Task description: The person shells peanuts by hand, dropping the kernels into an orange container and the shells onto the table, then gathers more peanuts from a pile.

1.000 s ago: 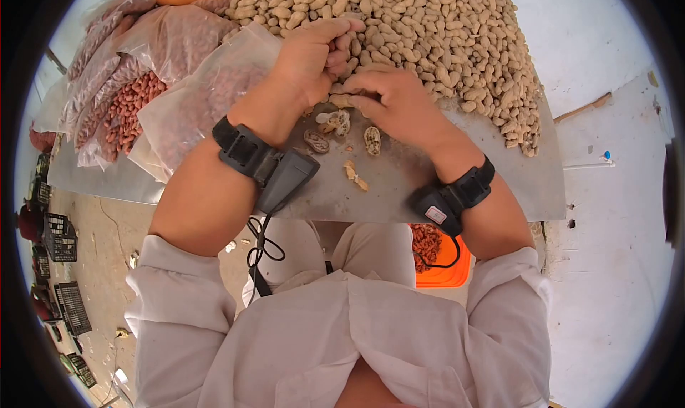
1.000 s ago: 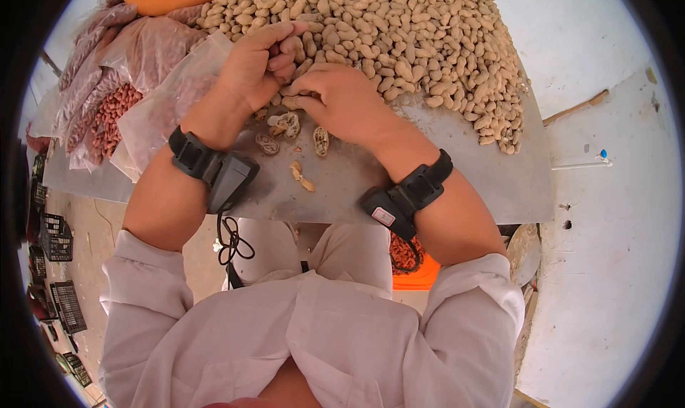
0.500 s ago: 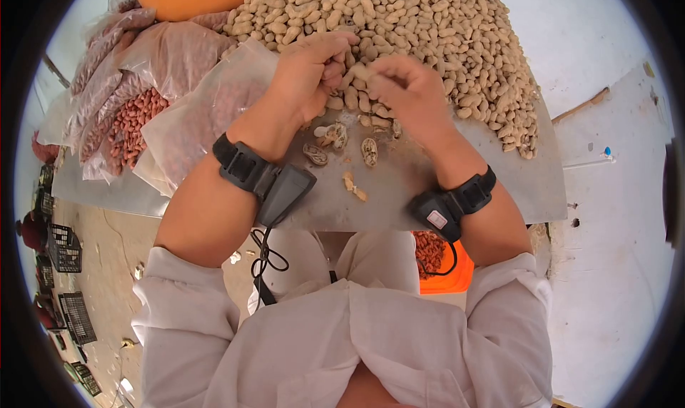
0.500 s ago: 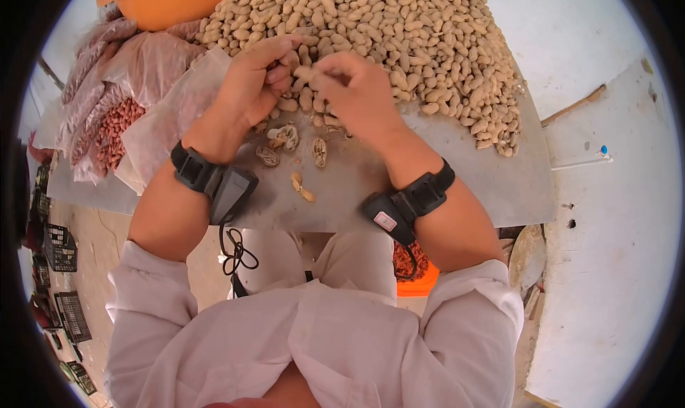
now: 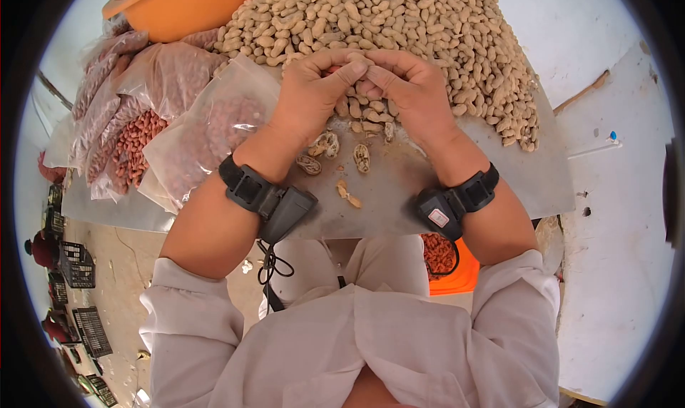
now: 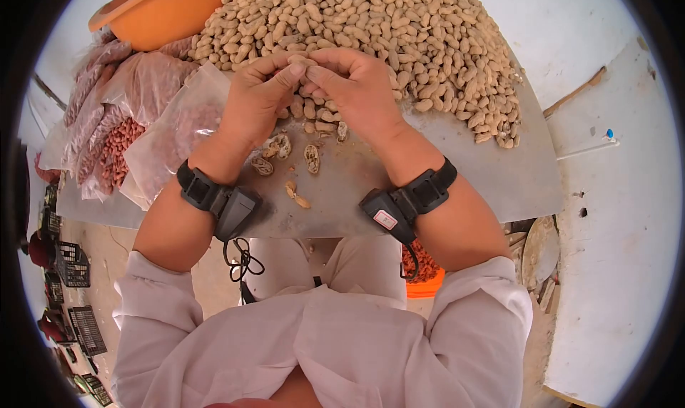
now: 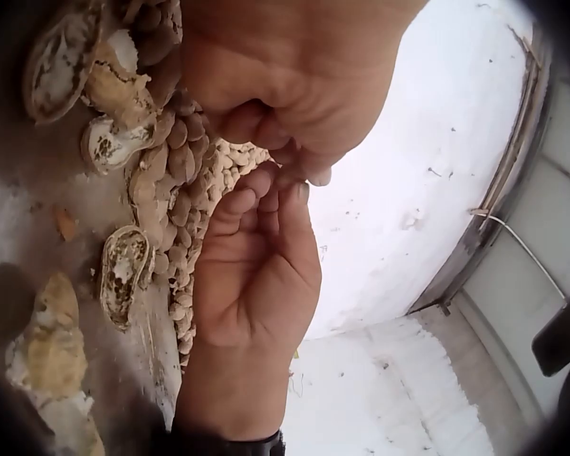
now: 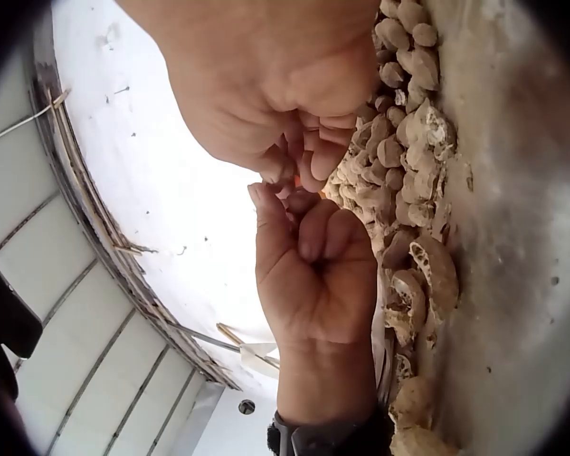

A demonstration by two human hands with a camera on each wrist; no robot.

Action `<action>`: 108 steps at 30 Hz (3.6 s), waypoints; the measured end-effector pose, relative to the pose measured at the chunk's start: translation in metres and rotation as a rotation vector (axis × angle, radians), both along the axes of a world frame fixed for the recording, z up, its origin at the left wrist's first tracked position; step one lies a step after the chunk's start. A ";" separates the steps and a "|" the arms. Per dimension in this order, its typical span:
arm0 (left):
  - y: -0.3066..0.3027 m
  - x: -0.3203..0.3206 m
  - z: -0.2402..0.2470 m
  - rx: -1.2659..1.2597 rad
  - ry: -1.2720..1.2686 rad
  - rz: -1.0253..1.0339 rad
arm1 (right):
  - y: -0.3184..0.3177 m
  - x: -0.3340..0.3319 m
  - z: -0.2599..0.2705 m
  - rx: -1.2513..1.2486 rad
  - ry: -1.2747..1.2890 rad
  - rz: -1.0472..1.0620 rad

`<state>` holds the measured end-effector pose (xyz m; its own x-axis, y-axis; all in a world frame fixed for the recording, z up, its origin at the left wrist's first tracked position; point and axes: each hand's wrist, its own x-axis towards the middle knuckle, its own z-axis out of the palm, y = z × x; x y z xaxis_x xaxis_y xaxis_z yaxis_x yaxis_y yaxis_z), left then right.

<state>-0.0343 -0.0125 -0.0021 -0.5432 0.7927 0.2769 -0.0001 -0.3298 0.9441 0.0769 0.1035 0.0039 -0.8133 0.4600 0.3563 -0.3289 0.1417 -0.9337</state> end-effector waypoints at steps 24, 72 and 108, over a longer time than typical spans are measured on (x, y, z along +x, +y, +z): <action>0.002 0.002 -0.007 0.020 0.252 0.090 | -0.009 0.002 0.002 -0.049 -0.123 0.014; -0.010 -0.031 0.011 0.270 -0.596 0.084 | -0.008 0.007 -0.003 0.317 -0.108 0.284; 0.004 0.003 -0.005 0.049 -0.213 -0.021 | 0.012 0.001 -0.005 -0.240 0.037 0.103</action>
